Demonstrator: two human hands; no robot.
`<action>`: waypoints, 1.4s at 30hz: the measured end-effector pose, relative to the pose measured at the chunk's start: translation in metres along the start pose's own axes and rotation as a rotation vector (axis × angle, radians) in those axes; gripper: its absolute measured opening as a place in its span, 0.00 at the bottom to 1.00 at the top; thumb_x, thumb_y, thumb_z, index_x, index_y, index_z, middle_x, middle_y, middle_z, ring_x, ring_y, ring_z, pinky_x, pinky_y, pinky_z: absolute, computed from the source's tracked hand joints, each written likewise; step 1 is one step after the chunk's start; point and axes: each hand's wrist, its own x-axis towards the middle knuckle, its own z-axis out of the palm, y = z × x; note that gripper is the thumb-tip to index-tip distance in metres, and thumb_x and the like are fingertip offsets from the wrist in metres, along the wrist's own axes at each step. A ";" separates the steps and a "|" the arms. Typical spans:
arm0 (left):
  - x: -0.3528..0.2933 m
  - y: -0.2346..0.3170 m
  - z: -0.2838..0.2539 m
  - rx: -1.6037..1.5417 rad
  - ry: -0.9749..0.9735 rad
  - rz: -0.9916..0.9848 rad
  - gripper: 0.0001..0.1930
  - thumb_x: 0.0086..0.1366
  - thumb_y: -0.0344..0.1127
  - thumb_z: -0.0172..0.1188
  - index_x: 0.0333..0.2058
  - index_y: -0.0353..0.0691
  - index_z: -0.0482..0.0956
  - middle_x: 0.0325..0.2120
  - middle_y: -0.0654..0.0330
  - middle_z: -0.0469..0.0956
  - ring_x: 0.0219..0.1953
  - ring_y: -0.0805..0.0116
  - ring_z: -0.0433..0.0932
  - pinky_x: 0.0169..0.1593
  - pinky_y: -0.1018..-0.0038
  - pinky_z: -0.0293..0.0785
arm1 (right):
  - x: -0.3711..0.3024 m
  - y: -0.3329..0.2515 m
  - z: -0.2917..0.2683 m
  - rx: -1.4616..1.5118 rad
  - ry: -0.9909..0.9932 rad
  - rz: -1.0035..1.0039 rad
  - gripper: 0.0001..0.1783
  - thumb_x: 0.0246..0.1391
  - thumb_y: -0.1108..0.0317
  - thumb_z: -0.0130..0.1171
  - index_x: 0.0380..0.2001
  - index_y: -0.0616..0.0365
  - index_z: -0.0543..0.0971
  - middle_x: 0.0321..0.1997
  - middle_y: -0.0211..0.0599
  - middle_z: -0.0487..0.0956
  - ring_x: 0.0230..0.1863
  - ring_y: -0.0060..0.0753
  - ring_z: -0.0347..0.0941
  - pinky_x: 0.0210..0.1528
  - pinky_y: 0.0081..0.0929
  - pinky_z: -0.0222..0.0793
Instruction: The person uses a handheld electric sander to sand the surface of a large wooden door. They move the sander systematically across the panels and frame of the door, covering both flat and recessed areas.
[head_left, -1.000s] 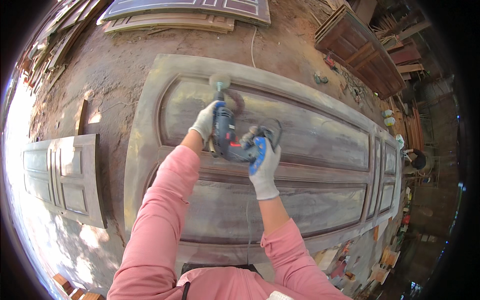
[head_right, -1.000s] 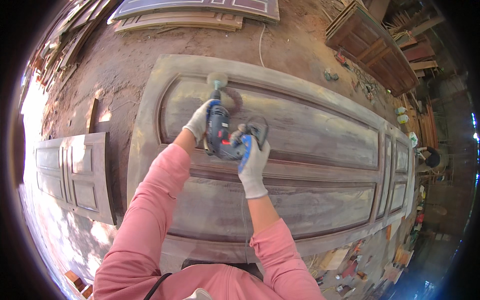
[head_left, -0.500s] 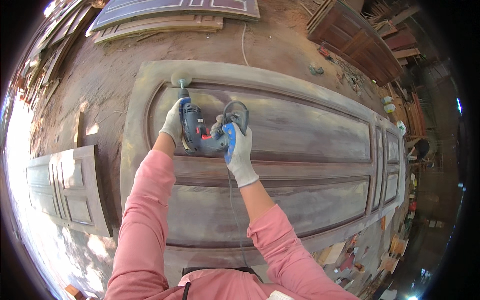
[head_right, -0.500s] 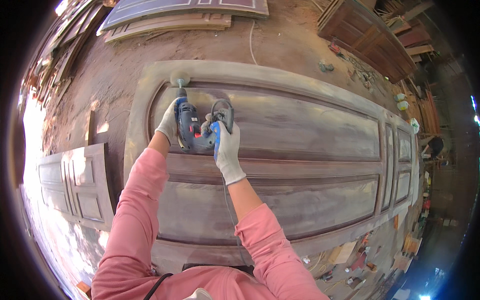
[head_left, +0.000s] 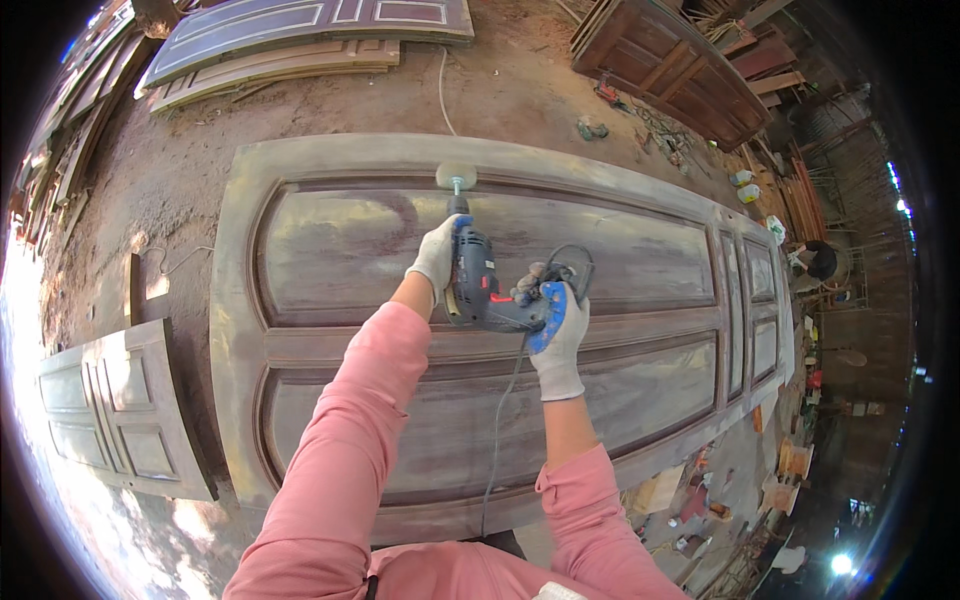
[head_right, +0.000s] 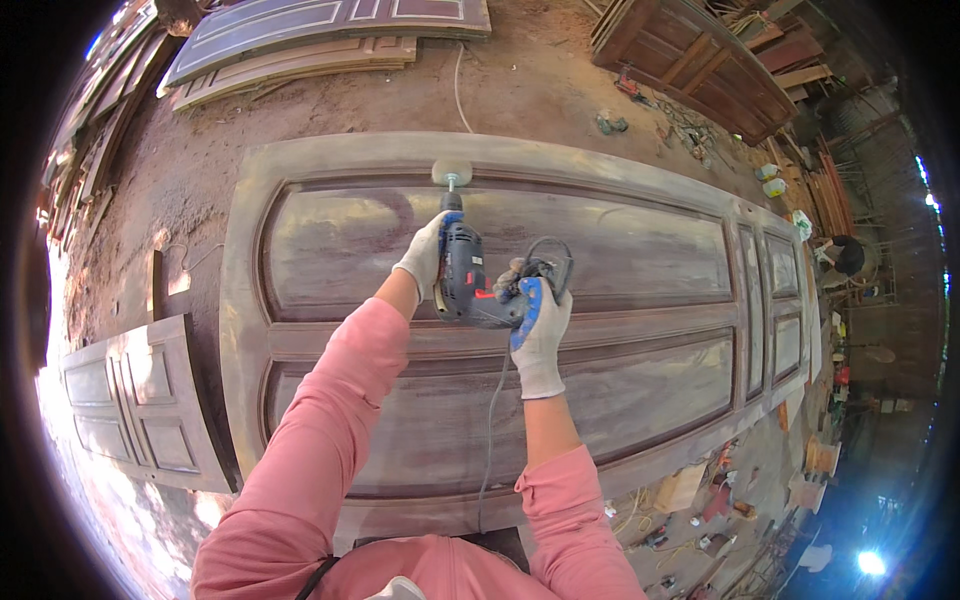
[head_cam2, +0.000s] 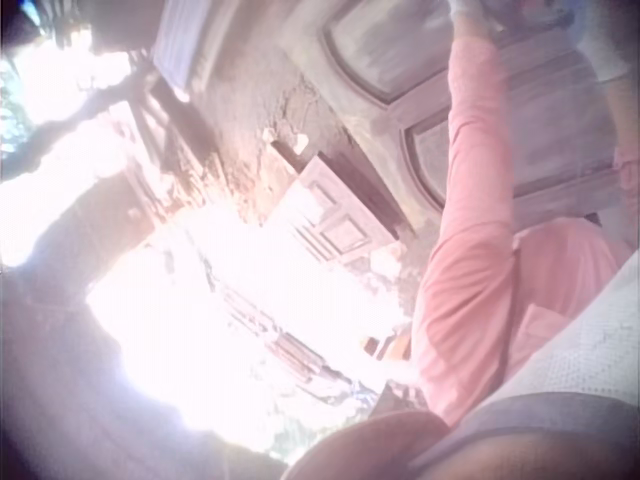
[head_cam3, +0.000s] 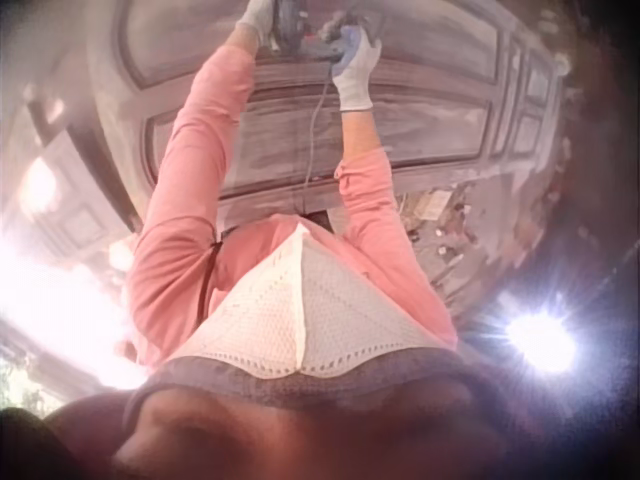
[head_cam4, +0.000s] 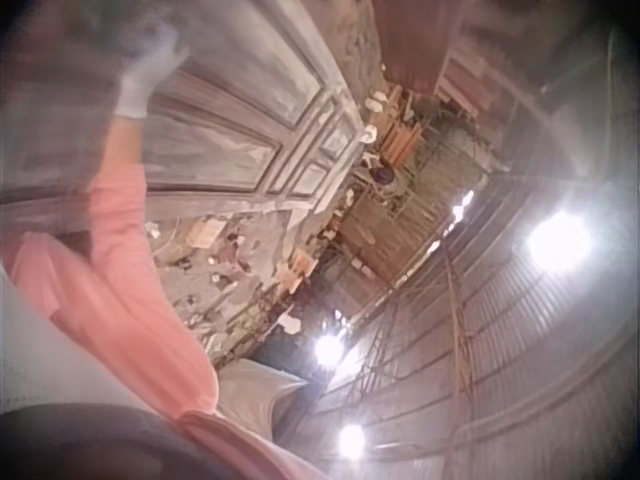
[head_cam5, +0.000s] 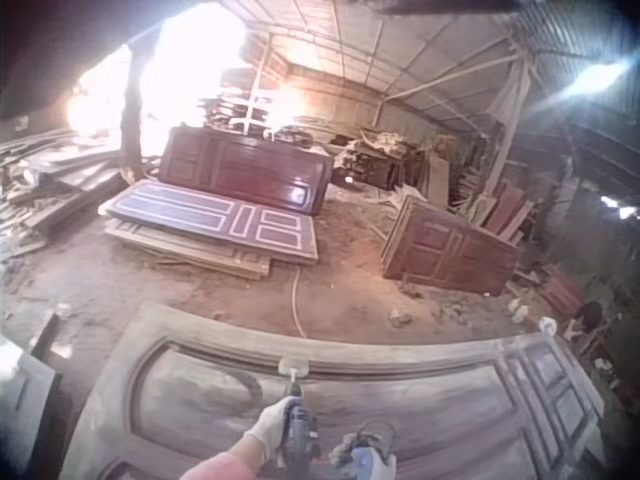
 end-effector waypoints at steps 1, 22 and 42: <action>0.000 -0.001 0.002 0.010 0.011 0.008 0.16 0.63 0.52 0.61 0.32 0.44 0.81 0.23 0.61 0.80 0.22 0.63 0.79 0.30 0.65 0.79 | 0.000 -0.002 -0.003 -0.013 0.009 -0.012 0.14 0.51 0.76 0.53 0.41 0.73 0.79 0.31 0.46 0.80 0.31 0.39 0.77 0.38 0.38 0.77; -0.051 0.005 -0.019 -0.098 0.018 0.024 0.16 0.65 0.51 0.61 0.31 0.43 0.82 0.23 0.60 0.82 0.22 0.64 0.79 0.31 0.66 0.79 | -0.041 0.019 0.014 -0.006 -0.007 -0.012 0.14 0.51 0.78 0.52 0.40 0.73 0.79 0.30 0.47 0.81 0.29 0.39 0.78 0.35 0.33 0.77; -0.096 0.113 -0.183 -0.166 0.228 0.284 0.14 0.64 0.50 0.61 0.34 0.45 0.81 0.24 0.61 0.82 0.22 0.64 0.80 0.31 0.65 0.80 | -0.024 0.123 0.142 0.021 -0.299 0.206 0.14 0.53 0.80 0.49 0.42 0.73 0.77 0.33 0.47 0.81 0.30 0.40 0.78 0.35 0.36 0.78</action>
